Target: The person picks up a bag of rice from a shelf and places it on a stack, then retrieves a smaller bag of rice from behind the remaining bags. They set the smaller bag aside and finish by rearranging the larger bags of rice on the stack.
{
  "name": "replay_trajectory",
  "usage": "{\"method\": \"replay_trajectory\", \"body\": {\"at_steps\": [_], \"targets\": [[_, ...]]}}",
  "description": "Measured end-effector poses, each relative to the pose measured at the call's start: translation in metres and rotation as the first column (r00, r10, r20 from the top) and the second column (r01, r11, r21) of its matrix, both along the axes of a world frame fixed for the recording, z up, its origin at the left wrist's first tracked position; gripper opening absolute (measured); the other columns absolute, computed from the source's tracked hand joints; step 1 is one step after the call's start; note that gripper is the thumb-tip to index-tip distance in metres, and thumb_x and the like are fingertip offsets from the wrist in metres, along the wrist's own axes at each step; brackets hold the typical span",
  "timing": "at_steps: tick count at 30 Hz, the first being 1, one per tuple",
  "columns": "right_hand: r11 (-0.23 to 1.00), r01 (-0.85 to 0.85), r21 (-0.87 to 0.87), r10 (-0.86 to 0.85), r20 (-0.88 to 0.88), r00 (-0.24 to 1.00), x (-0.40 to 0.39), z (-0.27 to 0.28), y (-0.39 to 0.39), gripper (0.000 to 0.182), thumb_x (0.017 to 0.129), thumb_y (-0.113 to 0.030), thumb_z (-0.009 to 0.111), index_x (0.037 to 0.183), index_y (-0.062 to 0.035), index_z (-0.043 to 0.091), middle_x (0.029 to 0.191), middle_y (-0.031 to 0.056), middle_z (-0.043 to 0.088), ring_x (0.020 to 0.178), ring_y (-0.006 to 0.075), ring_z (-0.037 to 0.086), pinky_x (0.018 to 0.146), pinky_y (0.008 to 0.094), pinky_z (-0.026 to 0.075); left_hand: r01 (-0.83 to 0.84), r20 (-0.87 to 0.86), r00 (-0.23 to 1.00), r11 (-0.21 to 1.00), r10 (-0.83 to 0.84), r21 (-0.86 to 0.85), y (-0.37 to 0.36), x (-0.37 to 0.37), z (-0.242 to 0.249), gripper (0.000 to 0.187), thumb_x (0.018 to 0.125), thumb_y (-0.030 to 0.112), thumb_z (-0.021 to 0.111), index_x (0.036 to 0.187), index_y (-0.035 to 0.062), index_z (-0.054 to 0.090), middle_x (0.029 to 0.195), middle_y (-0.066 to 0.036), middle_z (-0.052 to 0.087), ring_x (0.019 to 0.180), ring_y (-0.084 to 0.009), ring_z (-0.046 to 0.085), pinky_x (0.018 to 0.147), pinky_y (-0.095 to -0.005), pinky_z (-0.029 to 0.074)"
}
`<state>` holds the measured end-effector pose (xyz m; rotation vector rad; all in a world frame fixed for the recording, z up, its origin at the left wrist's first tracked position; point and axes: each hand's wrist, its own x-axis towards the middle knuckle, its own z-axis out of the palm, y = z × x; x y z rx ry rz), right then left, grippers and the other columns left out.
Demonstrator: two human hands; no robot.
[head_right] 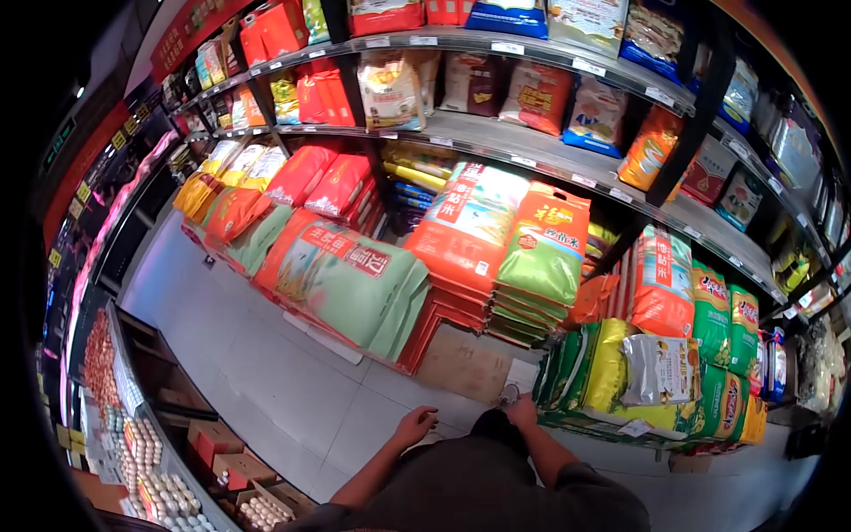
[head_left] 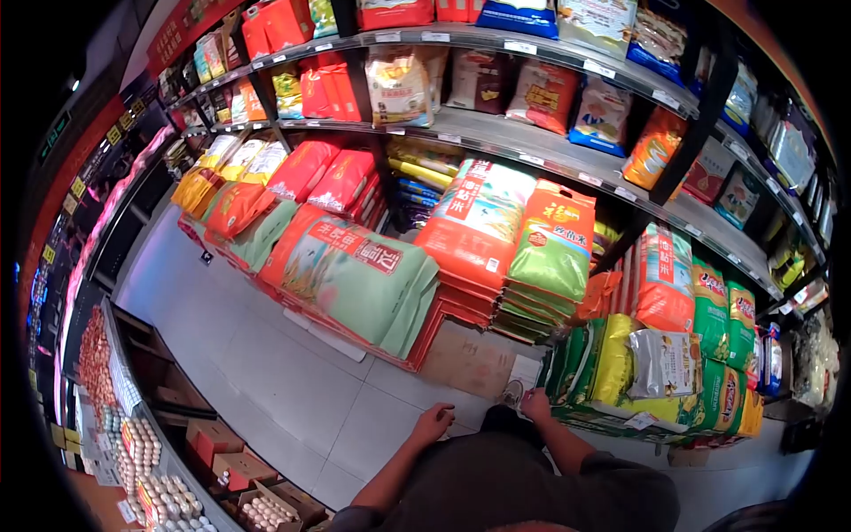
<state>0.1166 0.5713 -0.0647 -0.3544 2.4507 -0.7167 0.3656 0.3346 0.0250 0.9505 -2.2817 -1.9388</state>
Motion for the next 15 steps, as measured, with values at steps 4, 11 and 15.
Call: {"method": "replay_trajectory", "body": {"at_steps": [4,11,15], "targets": [[0.795,-0.51,-0.33,0.56,0.723,0.405,0.001,0.164,-0.104,0.058,0.092,-0.026,0.07,0.139,0.001,0.048,0.101,0.0091,0.07,0.091,0.0186,0.068,0.081,0.0333,0.054,-0.239,-0.217,0.949,0.971,0.227,-0.027,-0.029,0.004,0.061,0.029,0.095,0.013,0.061,0.123,0.0044,0.061,0.096,-0.009,0.071,0.085,-0.016,0.069,0.079,-0.0293,0.054],[0.163,-0.373,-0.914,0.271,-0.322,0.907,0.034,0.446,-0.166,0.044,0.09,0.001,0.051,0.134,0.0004,0.043,0.112,0.0156,0.063,0.104,0.0246,0.061,0.093,0.0399,0.05,-0.599,-0.739,0.617,0.77,0.27,-0.22,-0.097,0.015,0.269,0.031,0.086,-0.005,0.053,0.117,-0.0026,0.059,0.099,-0.013,0.068,0.096,-0.0226,0.064,0.089,-0.0357,0.05],[-0.489,-0.707,-0.51,-0.616,-0.372,0.694,0.075,0.553,-0.198,0.053,0.089,-0.043,0.061,0.13,-0.0125,0.05,0.126,0.0209,0.058,0.09,0.0304,0.065,0.097,0.0535,0.048,-0.892,-0.899,0.023,0.398,-0.437,-0.216,-0.117,0.038,0.404,0.038,0.094,0.028,0.05,0.121,0.0011,0.054,0.113,-0.018,0.064,0.102,-0.0343,0.061,0.09,-0.0545,0.046]]}}
